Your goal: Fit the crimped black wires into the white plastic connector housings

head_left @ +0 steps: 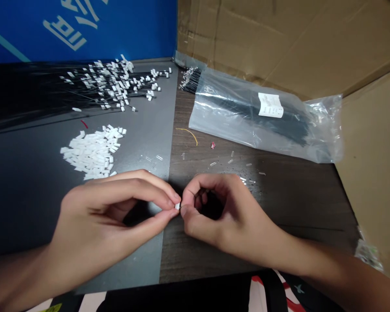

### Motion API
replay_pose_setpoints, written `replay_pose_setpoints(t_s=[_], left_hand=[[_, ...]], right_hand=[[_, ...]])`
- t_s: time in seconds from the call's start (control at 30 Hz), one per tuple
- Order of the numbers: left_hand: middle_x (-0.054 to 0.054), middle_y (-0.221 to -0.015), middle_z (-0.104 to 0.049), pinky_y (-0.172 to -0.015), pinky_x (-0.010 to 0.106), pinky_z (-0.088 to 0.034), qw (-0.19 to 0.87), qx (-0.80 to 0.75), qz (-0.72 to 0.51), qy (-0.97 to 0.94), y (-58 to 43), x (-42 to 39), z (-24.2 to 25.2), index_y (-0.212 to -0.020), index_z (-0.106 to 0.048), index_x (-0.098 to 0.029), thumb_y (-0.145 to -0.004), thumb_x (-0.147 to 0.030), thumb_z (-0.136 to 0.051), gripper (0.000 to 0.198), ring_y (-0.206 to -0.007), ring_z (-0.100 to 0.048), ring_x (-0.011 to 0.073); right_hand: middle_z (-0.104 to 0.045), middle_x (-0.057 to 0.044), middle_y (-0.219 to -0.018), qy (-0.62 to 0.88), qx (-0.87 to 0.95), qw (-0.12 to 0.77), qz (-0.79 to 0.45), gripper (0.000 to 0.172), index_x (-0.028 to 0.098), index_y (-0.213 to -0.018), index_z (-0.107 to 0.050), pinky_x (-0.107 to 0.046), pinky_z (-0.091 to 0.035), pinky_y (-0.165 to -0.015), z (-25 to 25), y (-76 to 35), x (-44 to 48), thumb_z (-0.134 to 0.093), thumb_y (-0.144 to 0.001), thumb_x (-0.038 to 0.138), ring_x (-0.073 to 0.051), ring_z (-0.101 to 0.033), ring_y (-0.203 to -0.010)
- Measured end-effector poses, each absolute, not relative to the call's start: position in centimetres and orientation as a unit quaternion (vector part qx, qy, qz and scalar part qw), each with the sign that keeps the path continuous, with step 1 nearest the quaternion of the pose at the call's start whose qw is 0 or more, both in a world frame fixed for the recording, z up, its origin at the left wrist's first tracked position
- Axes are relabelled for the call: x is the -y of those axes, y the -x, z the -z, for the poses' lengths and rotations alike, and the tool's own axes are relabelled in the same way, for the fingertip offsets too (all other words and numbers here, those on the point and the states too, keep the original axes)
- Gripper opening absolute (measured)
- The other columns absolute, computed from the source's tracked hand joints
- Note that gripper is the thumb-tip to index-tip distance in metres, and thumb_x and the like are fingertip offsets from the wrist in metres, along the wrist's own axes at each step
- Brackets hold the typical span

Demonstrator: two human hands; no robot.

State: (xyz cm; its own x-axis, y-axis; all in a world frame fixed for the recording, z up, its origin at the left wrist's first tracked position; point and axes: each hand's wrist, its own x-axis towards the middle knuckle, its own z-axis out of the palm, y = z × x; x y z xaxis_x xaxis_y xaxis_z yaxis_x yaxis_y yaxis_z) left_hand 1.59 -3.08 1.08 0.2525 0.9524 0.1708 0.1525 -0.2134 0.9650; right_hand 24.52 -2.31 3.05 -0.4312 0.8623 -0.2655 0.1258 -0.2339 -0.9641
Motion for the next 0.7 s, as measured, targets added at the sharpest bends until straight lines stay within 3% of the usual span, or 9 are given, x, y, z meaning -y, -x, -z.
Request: replay_pose_setpoints(t_s=[0.1,0.3,0.47,0.7], left_hand=[[-0.001,-0.093,-0.093,-0.084,0.021,-0.074,0.508,-0.434,-0.432,-0.605,-1.6,2.6,-1.0,-0.087,-0.096,-0.033,-0.093,-0.009,-0.098,0.025,-0.085,-0.089,0.0181],[0.000,-0.092,-0.091,-0.076,0.017,-0.071,0.564,-0.436,-0.430,-0.555,-1.3,1.8,-0.8,-0.082,-0.093,-0.031,-0.088,-0.014,-0.107,0.022,-0.083,-0.086,0.0163],[0.001,-0.091,-0.093,-0.082,0.022,-0.074,0.551,-0.420,-0.435,-0.576,-1.5,2.0,-1.1,-0.086,-0.097,-0.033,-0.091,-0.016,-0.106,0.019,-0.083,-0.087,0.0181],[-0.002,-0.092,-0.094,-0.082,0.018,-0.073,0.541,-0.416,-0.434,-0.588,-1.5,2.1,-1.5,-0.088,-0.099,-0.035,-0.089,-0.006,-0.097,0.029,-0.084,-0.088,0.0155]], right_hand=[[-0.068,0.005,-0.073,0.441,0.531,0.297,-0.660,0.019,0.022,-0.077,-0.073,-0.025,-0.049,-0.068,-3.1,-24.6,2.0,-0.087,-0.085,0.012,-0.013,-0.056,-0.070],[-0.068,0.004,-0.072,0.449,0.514,0.303,-0.664,0.028,0.022,-0.079,-0.074,-0.027,-0.049,-0.066,-3.3,-24.6,1.8,-0.099,-0.089,0.029,-0.014,-0.057,-0.069],[-0.070,0.003,-0.073,0.451,0.537,0.307,-0.644,0.022,0.023,-0.078,-0.072,-0.027,-0.052,-0.067,-3.1,-24.4,2.2,-0.092,-0.086,0.019,-0.014,-0.060,-0.070],[-0.071,0.002,-0.074,0.451,0.556,0.307,-0.628,0.016,0.023,-0.075,-0.071,-0.027,-0.053,-0.067,-3.1,-24.3,2.2,-0.082,-0.086,0.017,-0.015,-0.063,-0.072]])
